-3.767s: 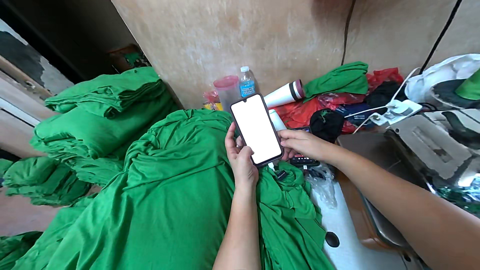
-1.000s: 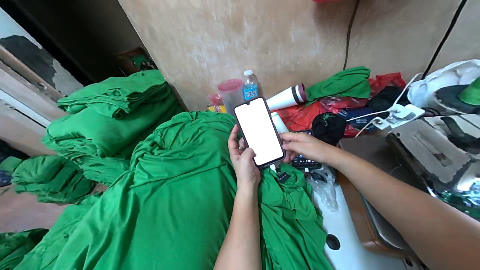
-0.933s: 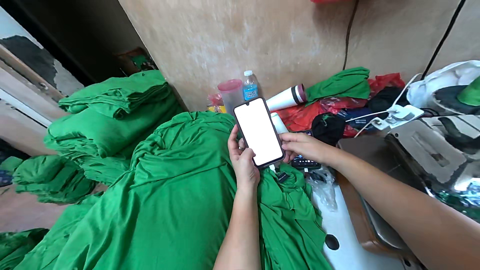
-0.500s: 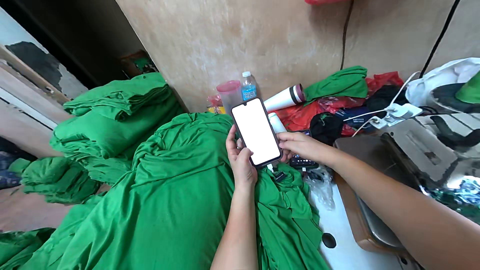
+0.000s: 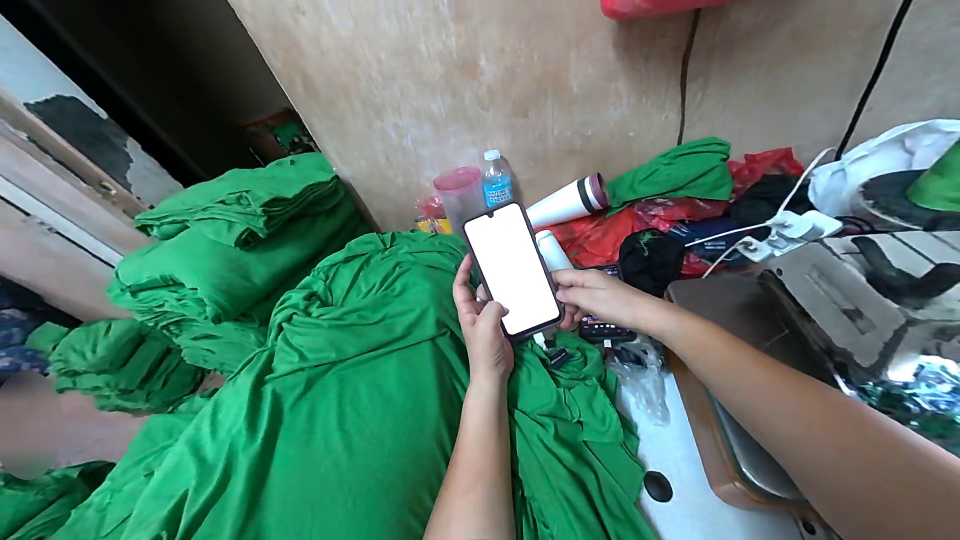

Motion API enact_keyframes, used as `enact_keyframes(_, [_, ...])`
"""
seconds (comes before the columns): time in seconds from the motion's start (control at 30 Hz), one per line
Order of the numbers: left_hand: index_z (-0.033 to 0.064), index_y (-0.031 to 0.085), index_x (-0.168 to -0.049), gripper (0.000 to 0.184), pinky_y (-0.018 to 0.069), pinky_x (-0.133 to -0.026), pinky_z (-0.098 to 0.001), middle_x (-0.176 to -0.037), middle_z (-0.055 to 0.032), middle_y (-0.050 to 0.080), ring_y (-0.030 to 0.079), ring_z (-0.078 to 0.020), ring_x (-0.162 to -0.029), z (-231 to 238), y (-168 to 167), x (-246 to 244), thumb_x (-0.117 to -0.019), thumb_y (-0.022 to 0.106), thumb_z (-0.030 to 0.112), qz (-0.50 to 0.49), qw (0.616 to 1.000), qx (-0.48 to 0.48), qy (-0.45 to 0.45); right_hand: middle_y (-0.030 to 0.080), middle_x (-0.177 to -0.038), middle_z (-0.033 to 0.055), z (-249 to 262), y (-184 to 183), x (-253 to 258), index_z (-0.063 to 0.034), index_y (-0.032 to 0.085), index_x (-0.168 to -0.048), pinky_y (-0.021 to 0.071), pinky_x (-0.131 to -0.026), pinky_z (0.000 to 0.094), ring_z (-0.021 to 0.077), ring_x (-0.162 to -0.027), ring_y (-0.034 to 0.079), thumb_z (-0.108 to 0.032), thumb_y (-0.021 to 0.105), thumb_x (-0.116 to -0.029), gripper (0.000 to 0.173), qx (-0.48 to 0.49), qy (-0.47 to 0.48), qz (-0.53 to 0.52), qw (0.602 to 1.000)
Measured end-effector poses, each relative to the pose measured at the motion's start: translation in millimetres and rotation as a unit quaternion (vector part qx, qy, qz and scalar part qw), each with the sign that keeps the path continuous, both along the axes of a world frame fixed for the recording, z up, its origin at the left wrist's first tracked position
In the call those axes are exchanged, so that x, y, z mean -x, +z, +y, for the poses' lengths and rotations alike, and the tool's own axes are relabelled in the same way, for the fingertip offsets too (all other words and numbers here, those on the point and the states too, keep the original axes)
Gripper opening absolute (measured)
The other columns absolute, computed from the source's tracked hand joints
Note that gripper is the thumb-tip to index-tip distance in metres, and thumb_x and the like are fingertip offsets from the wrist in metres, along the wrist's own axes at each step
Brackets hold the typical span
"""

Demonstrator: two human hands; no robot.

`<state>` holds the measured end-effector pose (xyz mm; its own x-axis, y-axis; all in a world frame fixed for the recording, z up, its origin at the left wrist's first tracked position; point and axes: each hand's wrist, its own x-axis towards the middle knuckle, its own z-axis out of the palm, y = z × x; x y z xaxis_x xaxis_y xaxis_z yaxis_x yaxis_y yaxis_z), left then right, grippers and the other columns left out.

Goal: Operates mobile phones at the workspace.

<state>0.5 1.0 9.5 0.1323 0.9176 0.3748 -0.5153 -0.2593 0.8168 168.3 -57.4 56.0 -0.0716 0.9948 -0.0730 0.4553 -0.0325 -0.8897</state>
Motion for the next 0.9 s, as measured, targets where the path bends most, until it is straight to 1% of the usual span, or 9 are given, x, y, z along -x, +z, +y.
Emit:
enact_keyframes(0.07, [0.0113,0.029,-0.155,0.084,0.0585,-0.081,-0.0338,-0.123,-0.0139,0.061,0.068,-0.0162,-0.098,0.3,-0.2,0.5,-0.0745,0.044,-0.009,0.005,1.0,-0.007,-0.003,0.065,-0.101,0.011,0.2,0.1,-0.1,0.0007,0.058,-0.132,0.0556,-0.075,0.0263,0.0089,-0.079,0.066,-0.011,0.036,-0.1112,0.033,0.003,0.0,0.002,1.0])
enact_keyframes(0.2, [0.011,0.029,-0.155,0.084,0.0586,-0.08,-0.0341,-0.12,-0.0133,0.062,0.068,-0.0165,-0.097,-0.8,0.9,0.5,-0.074,0.045,-0.008,0.014,1.0,-0.01,0.003,0.066,-0.104,0.0114,0.3,0.1,-0.3,0.0003,0.058,-0.134,0.0555,-0.075,0.0257,0.0089,-0.08,0.066,-0.012,0.036,-0.1115,0.034,0.007,-0.002,0.006,1.0])
enact_keyframes(0.43, [0.0131,0.027,-0.156,0.085,0.0583,-0.081,-0.0348,-0.119,-0.0121,0.061,0.067,-0.0157,-0.097,-0.3,-1.0,-0.1,-0.0747,0.047,-0.004,0.012,1.0,-0.01,-0.004,0.066,-0.103,0.0108,0.0,0.3,0.9,0.0007,0.058,-0.133,0.0553,-0.074,0.0251,0.0076,-0.079,0.066,-0.012,0.036,-0.1115,0.033,0.0,-0.003,0.001,1.0])
enact_keyframes(0.6, [0.0146,0.027,-0.156,0.085,0.058,-0.084,-0.0364,-0.122,-0.0124,0.059,0.066,-0.0171,-0.1,-0.1,-1.6,-0.1,-0.0753,0.047,-0.003,0.013,1.0,-0.004,-0.002,0.065,-0.104,0.0127,0.4,-1.2,0.4,0.0014,0.057,-0.134,0.0556,-0.076,0.0272,0.0099,-0.08,0.066,-0.013,0.035,-0.1117,0.034,-0.003,-0.001,-0.005,1.0])
enact_keyframes(0.73, [0.0137,0.028,-0.155,0.083,0.058,-0.083,-0.0355,-0.119,-0.0107,0.061,0.067,-0.0155,-0.098,-0.7,-1.6,-0.8,-0.0762,0.046,-0.004,0.004,1.0,-0.01,0.002,0.065,-0.102,0.012,1.1,-2.0,-0.4,0.0014,0.057,-0.135,0.0553,-0.075,0.0269,0.0097,-0.079,0.066,-0.012,0.035,-0.1117,0.034,-0.003,-0.001,-0.003,1.0])
enact_keyframes(0.8, [0.0133,0.029,-0.154,0.081,0.0582,-0.083,-0.0352,-0.115,-0.0096,0.062,0.067,-0.0152,-0.097,-0.9,-1.7,-1.4,-0.0763,0.045,-0.004,-0.002,1.0,-0.012,0.005,0.066,-0.102,0.0112,0.6,-1.7,-0.2,0.001,0.057,-0.134,0.0557,-0.075,0.0264,0.009,-0.079,0.066,-0.012,0.036,-0.1115,0.034,-0.004,-0.001,0.003,1.0])
enact_keyframes(0.9, [0.013,0.03,-0.153,0.08,0.0585,-0.082,-0.0347,-0.114,-0.0088,0.062,0.067,-0.0148,-0.096,-1.7,-1.5,-2.0,-0.0766,0.045,-0.005,-0.011,1.0,-0.013,0.011,0.066,-0.101,0.011,0.0,-1.0,-0.2,0.0012,0.058,-0.133,0.0555,-0.075,0.026,0.0089,-0.079,0.066,-0.013,0.036,-0.1115,0.033,-0.006,0.004,0.003,1.0])
